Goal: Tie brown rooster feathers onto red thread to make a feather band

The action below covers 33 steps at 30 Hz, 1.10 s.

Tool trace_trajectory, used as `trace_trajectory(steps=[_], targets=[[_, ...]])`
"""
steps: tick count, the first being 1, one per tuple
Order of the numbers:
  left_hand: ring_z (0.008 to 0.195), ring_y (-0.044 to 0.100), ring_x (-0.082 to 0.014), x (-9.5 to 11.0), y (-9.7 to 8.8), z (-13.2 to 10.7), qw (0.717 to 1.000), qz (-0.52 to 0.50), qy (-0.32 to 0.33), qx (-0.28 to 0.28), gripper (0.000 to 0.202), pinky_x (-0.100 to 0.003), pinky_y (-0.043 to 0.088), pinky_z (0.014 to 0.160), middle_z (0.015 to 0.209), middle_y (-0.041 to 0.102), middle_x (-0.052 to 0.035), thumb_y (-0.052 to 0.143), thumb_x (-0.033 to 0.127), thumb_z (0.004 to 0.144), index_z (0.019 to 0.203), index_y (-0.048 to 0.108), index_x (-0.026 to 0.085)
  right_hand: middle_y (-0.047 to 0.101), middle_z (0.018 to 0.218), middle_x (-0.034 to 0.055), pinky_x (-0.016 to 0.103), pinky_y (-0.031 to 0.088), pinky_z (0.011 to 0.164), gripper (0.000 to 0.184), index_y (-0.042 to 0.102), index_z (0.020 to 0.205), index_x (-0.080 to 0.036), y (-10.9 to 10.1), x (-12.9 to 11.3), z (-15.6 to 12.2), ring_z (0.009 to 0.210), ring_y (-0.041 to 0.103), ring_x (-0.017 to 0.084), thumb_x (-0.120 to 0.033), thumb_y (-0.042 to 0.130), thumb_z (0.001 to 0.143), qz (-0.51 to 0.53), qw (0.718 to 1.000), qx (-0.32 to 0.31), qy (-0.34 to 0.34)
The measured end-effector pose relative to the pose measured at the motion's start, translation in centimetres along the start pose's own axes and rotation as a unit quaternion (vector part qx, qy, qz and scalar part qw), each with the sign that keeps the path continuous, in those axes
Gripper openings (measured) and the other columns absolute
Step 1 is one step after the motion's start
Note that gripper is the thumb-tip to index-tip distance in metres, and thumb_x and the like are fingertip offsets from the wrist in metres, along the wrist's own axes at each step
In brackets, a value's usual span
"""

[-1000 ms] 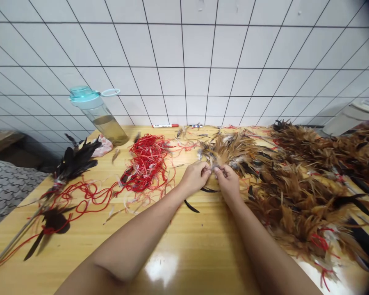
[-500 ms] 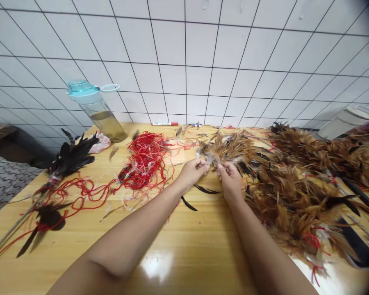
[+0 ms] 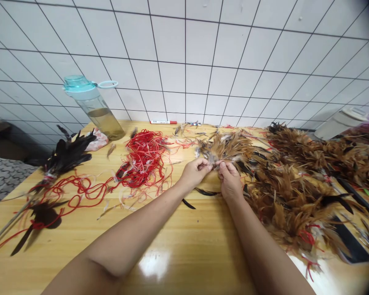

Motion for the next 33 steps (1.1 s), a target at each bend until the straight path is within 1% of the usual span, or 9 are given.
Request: trace_trajectory(steps=[4, 8, 15, 18, 21, 24, 28, 30, 33], targets=[[0.062, 0.044, -0.0078, 0.2, 0.1, 0.0, 0.999, -0.022, 0.012, -0.026, 0.024, -0.021, 0.034, 0.061, 0.066, 0.055, 0.0031, 0.068, 0.036, 0.071, 0.075, 0.059, 0.014, 0.044, 0.058, -0.0059, 0.022, 0.023, 0.048, 0.039, 0.065, 0.076, -0.019, -0.2, 0.0, 0.3, 0.051, 0.031, 0.006, -0.054, 0.077, 0.063, 0.077, 0.996, 0.023, 0.038], [0.065, 0.046, -0.0085, 0.0, 0.7, -0.1, 0.997, -0.028, 0.024, -0.072, 0.024, -0.022, 0.036, 0.064, 0.069, 0.055, 0.0022, 0.069, 0.035, 0.069, 0.074, 0.058, 0.014, 0.045, 0.059, -0.0063, 0.021, 0.025, 0.048, 0.041, 0.059, 0.069, -0.019, -0.1, 0.1, 0.3, 0.051, 0.033, 0.005, -0.053, 0.081, 0.058, 0.105, 0.993, 0.038, 0.049], [0.063, 0.047, -0.0086, -0.5, 0.8, 0.0, 0.994, 0.015, 0.025, -0.107, 0.021, -0.022, 0.035, 0.062, 0.069, 0.058, 0.0013, 0.065, 0.034, 0.072, 0.075, 0.059, 0.014, 0.039, 0.055, -0.0074, 0.021, 0.026, 0.050, 0.043, 0.051, 0.060, -0.019, 0.3, 1.1, 0.0, 0.053, 0.032, 0.007, -0.051, 0.079, 0.062, 0.104, 0.993, 0.012, 0.049], [0.061, 0.046, -0.0082, -0.6, 0.7, 0.0, 0.994, 0.022, 0.021, -0.104, 0.021, -0.022, 0.034, 0.061, 0.067, 0.057, 0.0017, 0.065, 0.033, 0.071, 0.074, 0.058, 0.014, 0.043, 0.058, -0.0065, 0.021, 0.029, 0.052, 0.039, 0.053, 0.063, -0.020, 0.4, 1.5, -0.1, 0.055, 0.035, 0.008, -0.050, 0.078, 0.064, 0.098, 0.994, 0.001, 0.045], [0.061, 0.045, -0.0079, -0.6, 0.8, -0.1, 0.995, 0.010, 0.010, -0.101, 0.020, -0.022, 0.034, 0.060, 0.066, 0.055, 0.0022, 0.066, 0.032, 0.070, 0.073, 0.057, 0.014, 0.051, 0.065, -0.0052, 0.022, 0.033, 0.055, 0.038, 0.056, 0.070, -0.020, 0.7, 1.4, -0.2, 0.059, 0.042, 0.008, -0.050, 0.079, 0.063, 0.107, 0.993, -0.003, 0.056], [0.060, 0.045, -0.0070, -0.5, 0.9, -0.2, 0.994, -0.041, -0.005, -0.097, 0.023, -0.021, 0.033, 0.060, 0.065, 0.054, 0.0032, 0.069, 0.033, 0.069, 0.073, 0.056, 0.014, 0.051, 0.065, -0.0056, 0.021, 0.032, 0.052, 0.041, 0.057, 0.075, -0.021, 0.8, 0.8, -0.3, 0.056, 0.040, 0.007, -0.052, 0.080, 0.060, 0.110, 0.992, 0.014, 0.060], [0.063, 0.049, -0.0069, -0.3, 0.3, 0.1, 0.986, -0.159, -0.018, -0.055, 0.027, -0.022, 0.037, 0.065, 0.067, 0.058, 0.0024, 0.073, 0.033, 0.067, 0.073, 0.055, 0.014, 0.048, 0.064, -0.0062, 0.021, 0.025, 0.046, 0.046, 0.060, 0.082, -0.021, 0.7, 0.0, -0.3, 0.051, 0.034, 0.006, -0.056, 0.079, 0.059, 0.087, 0.994, 0.035, 0.055], [0.065, 0.052, -0.0074, -0.2, -0.1, 0.3, 0.973, -0.227, -0.022, -0.044, 0.028, -0.022, 0.039, 0.068, 0.069, 0.061, 0.0011, 0.076, 0.031, 0.065, 0.072, 0.054, 0.014, 0.048, 0.063, -0.0059, 0.022, 0.024, 0.047, 0.045, 0.062, 0.082, -0.020, 0.8, -0.1, -0.3, 0.051, 0.034, 0.006, -0.055, 0.079, 0.060, 0.072, 0.995, 0.023, 0.058], [0.066, 0.054, -0.0080, -0.1, -0.3, 0.5, 0.952, -0.299, -0.037, -0.050, 0.030, -0.023, 0.040, 0.068, 0.069, 0.063, 0.0003, 0.078, 0.028, 0.062, 0.072, 0.053, 0.015, 0.051, 0.062, -0.0046, 0.022, 0.026, 0.048, 0.039, 0.065, 0.081, -0.020, 1.1, -0.1, -0.3, 0.052, 0.033, 0.007, -0.052, 0.077, 0.062, 0.035, 0.998, -0.004, 0.056]])
Point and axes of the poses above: each hand's wrist, its own z-axis towards the middle knuckle, its own y-axis out of the palm, x = y × z, the point moved 4 cm from there along z, towards the middle knuckle
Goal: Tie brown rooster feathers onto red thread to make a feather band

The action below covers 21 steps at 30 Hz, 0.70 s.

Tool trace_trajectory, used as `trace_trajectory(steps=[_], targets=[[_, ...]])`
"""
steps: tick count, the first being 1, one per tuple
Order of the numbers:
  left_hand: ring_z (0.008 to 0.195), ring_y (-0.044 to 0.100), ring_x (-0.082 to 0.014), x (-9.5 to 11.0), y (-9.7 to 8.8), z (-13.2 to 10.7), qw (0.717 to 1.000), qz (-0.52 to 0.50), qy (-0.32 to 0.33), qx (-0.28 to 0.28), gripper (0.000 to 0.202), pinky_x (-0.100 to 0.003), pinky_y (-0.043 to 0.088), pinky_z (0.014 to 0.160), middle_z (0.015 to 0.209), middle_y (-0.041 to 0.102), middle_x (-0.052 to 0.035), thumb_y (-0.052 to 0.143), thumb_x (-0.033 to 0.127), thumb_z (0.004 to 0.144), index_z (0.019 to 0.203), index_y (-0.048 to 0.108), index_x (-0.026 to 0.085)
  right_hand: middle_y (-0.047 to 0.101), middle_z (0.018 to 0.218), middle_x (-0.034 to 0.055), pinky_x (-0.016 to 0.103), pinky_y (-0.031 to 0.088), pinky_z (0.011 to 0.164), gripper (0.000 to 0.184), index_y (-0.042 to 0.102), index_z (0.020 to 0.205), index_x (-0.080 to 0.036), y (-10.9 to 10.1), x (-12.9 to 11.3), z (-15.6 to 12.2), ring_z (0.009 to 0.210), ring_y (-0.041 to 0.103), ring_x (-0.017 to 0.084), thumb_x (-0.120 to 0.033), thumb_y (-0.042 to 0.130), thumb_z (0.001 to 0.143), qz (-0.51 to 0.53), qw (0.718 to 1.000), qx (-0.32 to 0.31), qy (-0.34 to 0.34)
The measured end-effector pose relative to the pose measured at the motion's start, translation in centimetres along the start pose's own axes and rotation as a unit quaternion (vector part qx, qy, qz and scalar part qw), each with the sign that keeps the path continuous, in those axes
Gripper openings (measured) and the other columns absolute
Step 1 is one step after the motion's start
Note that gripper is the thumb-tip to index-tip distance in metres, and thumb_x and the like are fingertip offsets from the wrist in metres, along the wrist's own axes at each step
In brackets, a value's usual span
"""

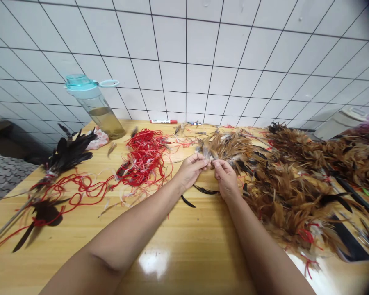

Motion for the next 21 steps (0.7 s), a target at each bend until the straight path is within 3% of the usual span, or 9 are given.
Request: trace_trajectory(steps=[6, 11, 13, 21], targets=[[0.067, 0.056, -0.0083, 0.0, 0.3, -0.4, 0.998, -0.002, -0.036, -0.044, 0.032, -0.023, 0.040, 0.068, 0.070, 0.063, -0.0001, 0.080, 0.027, 0.061, 0.071, 0.053, 0.014, 0.055, 0.064, -0.0041, 0.022, 0.027, 0.049, 0.044, 0.066, 0.088, -0.021, 0.0, 0.1, 0.0, 0.054, 0.035, 0.007, -0.048, 0.080, 0.056, 0.012, 1.000, -0.001, 0.018], [0.066, 0.055, -0.0083, -0.4, 0.7, -0.6, 0.993, 0.056, -0.045, -0.089, 0.031, -0.023, 0.038, 0.066, 0.069, 0.062, -0.0001, 0.079, 0.029, 0.063, 0.071, 0.054, 0.013, 0.048, 0.058, -0.0063, 0.022, 0.024, 0.049, 0.037, 0.062, 0.074, -0.019, 0.0, 0.1, 0.0, 0.053, 0.033, 0.006, -0.047, 0.081, 0.059, 0.041, 0.998, -0.036, 0.021], [0.066, 0.055, -0.0082, -0.6, 0.6, -0.5, 0.992, 0.077, -0.051, -0.090, 0.031, -0.023, 0.038, 0.065, 0.068, 0.061, 0.0004, 0.079, 0.029, 0.062, 0.071, 0.054, 0.013, 0.046, 0.056, -0.0068, 0.022, 0.025, 0.049, 0.037, 0.060, 0.071, -0.019, -0.1, 0.3, 0.1, 0.052, 0.033, 0.006, -0.048, 0.081, 0.059, 0.043, 0.998, -0.045, 0.017], [0.063, 0.056, -0.0078, -0.3, -0.6, 0.1, 0.995, 0.057, -0.064, -0.054, 0.035, -0.022, 0.038, 0.064, 0.067, 0.063, 0.0000, 0.083, 0.030, 0.059, 0.071, 0.055, 0.013, 0.039, 0.054, -0.0071, 0.023, 0.020, 0.046, 0.044, 0.066, 0.078, -0.018, -1.1, 0.5, 0.9, 0.048, 0.029, 0.006, -0.058, 0.075, 0.062, 0.033, 0.999, 0.027, 0.008]])
Point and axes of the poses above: each hand's wrist, its own z-axis towards the middle knuckle, its own y-axis out of the palm, x = y × z, the point moved 4 cm from there along z, towards the middle knuckle
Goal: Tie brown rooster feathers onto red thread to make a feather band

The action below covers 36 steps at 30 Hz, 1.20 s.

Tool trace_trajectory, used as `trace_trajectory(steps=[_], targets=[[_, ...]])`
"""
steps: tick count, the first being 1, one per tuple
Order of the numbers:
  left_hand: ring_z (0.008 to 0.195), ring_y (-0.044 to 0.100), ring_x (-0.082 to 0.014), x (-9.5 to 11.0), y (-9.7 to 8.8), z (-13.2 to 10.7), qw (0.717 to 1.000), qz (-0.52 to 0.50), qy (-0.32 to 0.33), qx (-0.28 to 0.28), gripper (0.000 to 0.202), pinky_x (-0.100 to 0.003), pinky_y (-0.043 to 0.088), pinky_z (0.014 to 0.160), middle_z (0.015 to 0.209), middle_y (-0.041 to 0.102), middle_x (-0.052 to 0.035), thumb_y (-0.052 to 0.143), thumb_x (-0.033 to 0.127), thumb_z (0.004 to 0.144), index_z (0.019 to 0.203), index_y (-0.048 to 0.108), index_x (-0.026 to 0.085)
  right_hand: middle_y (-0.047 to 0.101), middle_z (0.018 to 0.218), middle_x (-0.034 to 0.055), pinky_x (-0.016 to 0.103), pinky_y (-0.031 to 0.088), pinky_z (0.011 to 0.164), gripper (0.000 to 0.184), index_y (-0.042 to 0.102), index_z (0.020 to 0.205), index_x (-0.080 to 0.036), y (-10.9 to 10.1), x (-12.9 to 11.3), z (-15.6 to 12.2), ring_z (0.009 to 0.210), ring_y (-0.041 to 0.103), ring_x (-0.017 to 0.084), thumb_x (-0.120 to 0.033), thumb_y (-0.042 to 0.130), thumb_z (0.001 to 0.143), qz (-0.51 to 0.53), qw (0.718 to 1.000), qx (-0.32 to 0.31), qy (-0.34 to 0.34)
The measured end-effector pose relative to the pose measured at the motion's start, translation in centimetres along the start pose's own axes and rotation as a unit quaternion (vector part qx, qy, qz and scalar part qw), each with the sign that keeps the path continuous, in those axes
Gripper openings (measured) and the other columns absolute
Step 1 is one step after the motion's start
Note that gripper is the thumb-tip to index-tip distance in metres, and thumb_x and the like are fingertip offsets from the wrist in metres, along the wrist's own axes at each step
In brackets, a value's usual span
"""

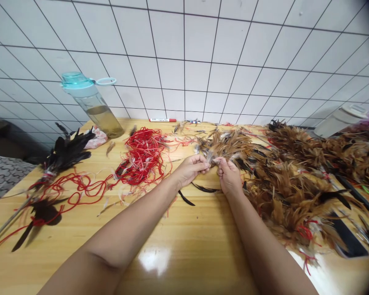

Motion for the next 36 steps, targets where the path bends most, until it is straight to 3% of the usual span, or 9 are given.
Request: trace_trajectory(steps=[3, 7, 14, 19, 25, 30, 33, 36], targets=[[0.060, 0.054, -0.0074, 0.7, -1.0, 0.2, 0.999, 0.009, 0.021, 0.029, 0.036, -0.022, 0.038, 0.062, 0.063, 0.061, 0.0011, 0.084, 0.030, 0.057, 0.071, 0.054, 0.013, 0.038, 0.054, -0.0073, 0.023, 0.018, 0.046, 0.046, 0.068, 0.083, -0.018, -0.3, -0.2, 0.0, 0.048, 0.028, 0.006, -0.057, 0.075, 0.062, -0.004, 1.000, 0.019, -0.004], [0.059, 0.051, -0.0068, 1.5, -1.8, 0.5, 0.993, 0.064, 0.075, 0.063, 0.036, -0.022, 0.039, 0.063, 0.063, 0.058, 0.0023, 0.082, 0.032, 0.059, 0.072, 0.054, 0.014, 0.040, 0.055, -0.0059, 0.023, 0.020, 0.046, 0.044, 0.071, 0.085, -0.018, -0.2, -0.1, -0.1, 0.050, 0.031, 0.007, -0.058, 0.070, 0.067, -0.066, 0.998, -0.002, -0.013], [0.067, 0.053, -0.0083, 1.7, -1.4, 0.5, 0.962, 0.238, 0.117, 0.060, 0.029, -0.021, 0.041, 0.067, 0.075, 0.059, 0.0026, 0.071, 0.024, 0.067, 0.093, 0.060, 0.016, 0.044, 0.056, -0.0038, 0.025, 0.028, 0.051, 0.035, 0.072, 0.073, -0.020, -0.1, 0.3, 0.0, 0.054, 0.037, 0.010, -0.055, 0.064, 0.075, -0.210, 0.975, -0.032, -0.072], [0.070, 0.055, -0.0108, 1.6, -0.8, 0.1, 0.905, 0.386, 0.166, 0.063, 0.013, -0.023, 0.041, 0.070, 0.074, 0.063, 0.0015, 0.062, 0.017, 0.073, 0.086, 0.065, 0.018, 0.046, 0.053, -0.0038, 0.025, 0.028, 0.048, 0.046, 0.058, 0.059, -0.019, -0.3, 0.6, 0.0, 0.050, 0.036, 0.009, -0.064, 0.066, 0.069, -0.169, 0.985, -0.001, -0.030], [0.073, 0.059, -0.0142, 1.5, -0.6, 0.0, 0.889, 0.424, 0.160, 0.067, 0.016, -0.025, 0.041, 0.072, 0.078, 0.068, -0.0004, 0.061, 0.015, 0.074, 0.087, 0.069, 0.020, 0.047, 0.053, -0.0036, 0.025, 0.028, 0.049, 0.050, 0.050, 0.054, -0.020, -0.1, 0.6, -0.1, 0.051, 0.037, 0.009, -0.064, 0.065, 0.071, -0.199, 0.978, -0.014, -0.057], [0.068, 0.052, -0.0132, 1.8, -0.2, -0.2, 0.859, 0.473, 0.187, 0.055, 0.010, -0.025, 0.036, 0.069, 0.068, 0.061, 0.0000, 0.059, 0.015, 0.076, 0.070, 0.066, 0.019, 0.043, 0.053, -0.0053, 0.025, 0.028, 0.050, 0.042, 0.050, 0.059, -0.021, 0.3, 0.4, -0.5, 0.051, 0.035, 0.009, -0.058, 0.064, 0.074, -0.173, 0.984, -0.024, -0.045], [0.064, 0.048, -0.0115, 1.6, -0.4, -0.1, 0.882, 0.435, 0.165, 0.073, 0.008, -0.025, 0.034, 0.067, 0.064, 0.057, 0.0013, 0.061, 0.015, 0.074, 0.067, 0.065, 0.017, 0.047, 0.059, -0.0058, 0.024, 0.030, 0.051, 0.032, 0.056, 0.073, -0.021, 0.7, -0.1, -0.5, 0.052, 0.037, 0.009, -0.051, 0.068, 0.072, -0.119, 0.992, -0.030, -0.041], [0.060, 0.045, -0.0096, 0.8, -0.7, 0.2, 0.953, 0.269, 0.097, 0.097, 0.011, -0.024, 0.033, 0.064, 0.062, 0.055, 0.0020, 0.066, 0.026, 0.072, 0.070, 0.063, 0.015, 0.052, 0.064, -0.0051, 0.023, 0.032, 0.052, 0.032, 0.060, 0.083, -0.021, 0.8, -0.3, -0.5, 0.055, 0.040, 0.009, -0.045, 0.073, 0.065, -0.080, 0.996, -0.030, -0.026]])
Point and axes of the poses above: each hand's wrist, its own z-axis towards the middle knuckle, its own y-axis out of the palm, x = y × z, the point moved 4 cm from there along z, towards the middle knuckle
